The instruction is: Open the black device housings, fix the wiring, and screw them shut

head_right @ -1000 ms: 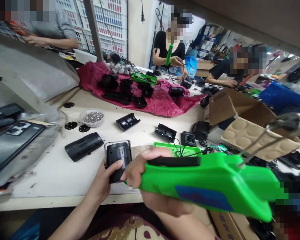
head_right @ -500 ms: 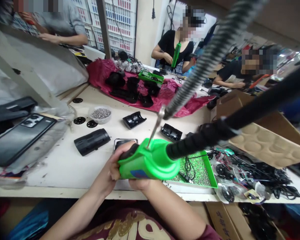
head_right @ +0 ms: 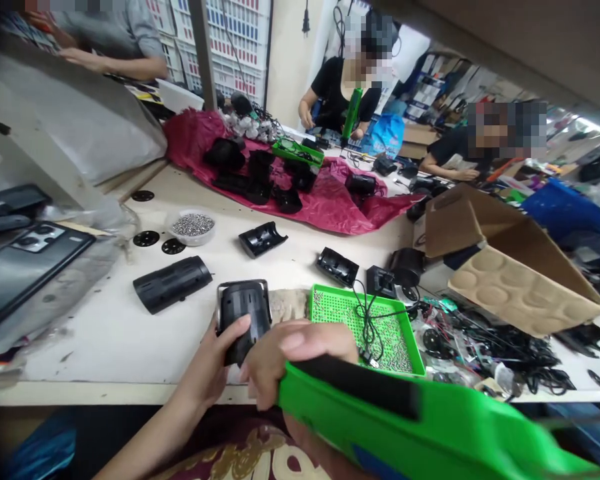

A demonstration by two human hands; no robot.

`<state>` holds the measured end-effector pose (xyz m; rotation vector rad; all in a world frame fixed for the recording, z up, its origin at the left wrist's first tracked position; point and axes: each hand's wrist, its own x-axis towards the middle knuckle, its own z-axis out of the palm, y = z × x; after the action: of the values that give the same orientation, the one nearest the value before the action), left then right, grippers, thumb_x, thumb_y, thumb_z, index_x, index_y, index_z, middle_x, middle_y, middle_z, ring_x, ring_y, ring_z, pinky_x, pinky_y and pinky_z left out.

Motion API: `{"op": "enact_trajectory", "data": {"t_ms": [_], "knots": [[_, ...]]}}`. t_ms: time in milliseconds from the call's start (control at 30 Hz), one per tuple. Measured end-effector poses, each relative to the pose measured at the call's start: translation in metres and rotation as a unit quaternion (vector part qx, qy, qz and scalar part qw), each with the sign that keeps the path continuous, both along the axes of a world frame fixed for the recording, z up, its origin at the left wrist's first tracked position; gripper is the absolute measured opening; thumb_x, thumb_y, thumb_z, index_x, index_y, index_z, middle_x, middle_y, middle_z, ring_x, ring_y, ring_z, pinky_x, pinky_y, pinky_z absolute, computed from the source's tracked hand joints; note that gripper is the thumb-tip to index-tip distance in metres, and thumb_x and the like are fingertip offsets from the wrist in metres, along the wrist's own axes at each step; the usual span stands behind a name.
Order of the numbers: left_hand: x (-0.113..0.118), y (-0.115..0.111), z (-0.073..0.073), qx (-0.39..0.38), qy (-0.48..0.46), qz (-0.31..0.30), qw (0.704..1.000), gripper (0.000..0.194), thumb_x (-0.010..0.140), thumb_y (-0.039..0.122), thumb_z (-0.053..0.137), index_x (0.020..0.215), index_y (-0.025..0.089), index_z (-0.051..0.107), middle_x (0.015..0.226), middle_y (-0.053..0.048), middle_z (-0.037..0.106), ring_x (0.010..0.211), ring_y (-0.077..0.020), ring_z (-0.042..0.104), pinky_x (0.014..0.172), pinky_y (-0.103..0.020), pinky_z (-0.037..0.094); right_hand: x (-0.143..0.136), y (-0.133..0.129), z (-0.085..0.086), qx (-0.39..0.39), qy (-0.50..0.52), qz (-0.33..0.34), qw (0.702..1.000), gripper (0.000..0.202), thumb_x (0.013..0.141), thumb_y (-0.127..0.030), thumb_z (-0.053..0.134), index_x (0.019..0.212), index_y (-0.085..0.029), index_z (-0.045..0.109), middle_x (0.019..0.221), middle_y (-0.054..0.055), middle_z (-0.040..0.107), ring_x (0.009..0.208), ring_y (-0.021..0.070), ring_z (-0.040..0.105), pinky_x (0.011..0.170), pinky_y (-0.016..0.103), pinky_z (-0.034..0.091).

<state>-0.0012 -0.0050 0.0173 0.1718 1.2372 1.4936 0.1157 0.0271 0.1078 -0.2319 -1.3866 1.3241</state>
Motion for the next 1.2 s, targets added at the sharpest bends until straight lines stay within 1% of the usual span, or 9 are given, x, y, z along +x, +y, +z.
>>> {"op": "enact_trajectory", "data": {"t_ms": [133,233,367,467,567,667,900,1067,1200], "knots": [[-0.017,-0.020,-0.003,0.015,-0.046,0.070,0.996,0.073,0.057,0.042,0.085,0.119,0.015,0.060,0.102,-0.007,0.072,0.098,-0.0255,0.065,0.077,-0.030,0.056,0.002,0.019,0.007,0.017,0.001,-0.098,0.995,0.052,0.083,-0.072,0.050,0.108,-0.028,0.065,0.058,-0.002,0.058,0.049,0.0174,0.055,0.052,0.034,0.053],[-0.029,-0.041,-0.007,-0.007,-0.073,0.086,0.994,0.078,0.055,0.044,0.086,0.123,0.017,0.059,0.100,-0.006,0.072,0.100,-0.0287,0.065,0.073,-0.032,0.058,0.005,0.039,-0.007,0.037,-0.052,-0.204,0.977,0.064,0.081,-0.077,0.047,0.112,-0.024,0.064,0.073,0.002,0.058,0.065,0.0194,0.060,0.062,0.035,0.054],[-0.035,-0.054,-0.006,-0.016,-0.048,0.075,0.996,0.082,0.055,0.040,0.087,0.128,0.021,0.056,0.104,-0.006,0.071,0.099,-0.0300,0.065,0.073,-0.035,0.059,0.015,0.044,-0.028,0.266,-0.089,-0.407,0.870,0.030,0.098,-0.046,0.044,0.117,-0.028,0.058,0.090,0.003,0.055,0.082,0.0179,0.060,0.068,0.031,0.051],[-0.035,-0.051,-0.004,-0.014,-0.022,0.092,0.995,0.078,0.057,0.037,0.086,0.128,0.022,0.056,0.109,-0.005,0.070,0.101,-0.0272,0.063,0.075,-0.032,0.058,0.017,0.032,-0.042,0.291,-0.338,-0.234,0.864,0.009,0.093,-0.019,0.056,0.097,-0.023,0.064,0.080,0.000,0.061,0.073,0.0143,0.060,0.066,0.027,0.050],[-0.034,-0.047,-0.004,-0.014,-0.012,0.101,0.995,0.075,0.057,0.038,0.085,0.125,0.022,0.058,0.109,-0.005,0.069,0.103,-0.0259,0.062,0.077,-0.031,0.057,0.006,0.023,-0.059,0.232,-0.597,-0.017,0.768,0.007,0.090,-0.013,0.060,0.088,-0.018,0.065,0.083,0.003,0.064,0.081,0.0178,0.062,0.072,0.029,0.050],[-0.033,-0.046,-0.004,-0.012,0.001,0.087,0.996,0.076,0.058,0.040,0.084,0.127,0.022,0.056,0.107,-0.004,0.069,0.104,-0.0259,0.061,0.080,-0.032,0.055,-0.008,0.022,-0.076,0.240,-0.664,0.029,0.708,0.007,0.085,-0.010,0.062,0.084,-0.016,0.066,0.083,0.006,0.064,0.082,0.0222,0.061,0.072,0.033,0.048],[-0.028,-0.043,-0.002,-0.039,0.092,0.053,0.994,0.072,0.065,0.050,0.079,0.127,0.023,0.053,0.114,-0.005,0.066,0.110,-0.0266,0.059,0.089,-0.035,0.051,-0.005,0.027,-0.085,0.202,-0.641,0.006,0.740,0.010,0.084,-0.006,0.058,0.086,-0.014,0.063,0.083,0.006,0.066,0.079,0.0206,0.062,0.072,0.032,0.048],[-0.022,-0.035,0.007,-0.041,0.181,-0.010,0.983,0.076,0.068,0.050,0.076,0.133,0.023,0.046,0.122,-0.009,0.062,0.116,-0.0293,0.058,0.095,-0.039,0.049,-0.001,0.033,-0.064,0.141,-0.577,-0.063,0.802,0.008,0.092,-0.009,0.054,0.090,-0.017,0.057,0.085,0.003,0.065,0.079,0.0151,0.061,0.072,0.026,0.048],[-0.017,-0.031,0.010,-0.025,0.224,-0.025,0.974,0.087,0.072,0.048,0.072,0.144,0.022,0.031,0.139,-0.013,0.051,0.130,-0.0300,0.049,0.107,-0.043,0.040,-0.014,0.028,-0.043,0.169,-0.452,-0.069,0.873,0.010,0.094,-0.012,0.051,0.095,-0.017,0.060,0.090,0.004,0.064,0.087,0.0156,0.061,0.078,0.027,0.049]]}}
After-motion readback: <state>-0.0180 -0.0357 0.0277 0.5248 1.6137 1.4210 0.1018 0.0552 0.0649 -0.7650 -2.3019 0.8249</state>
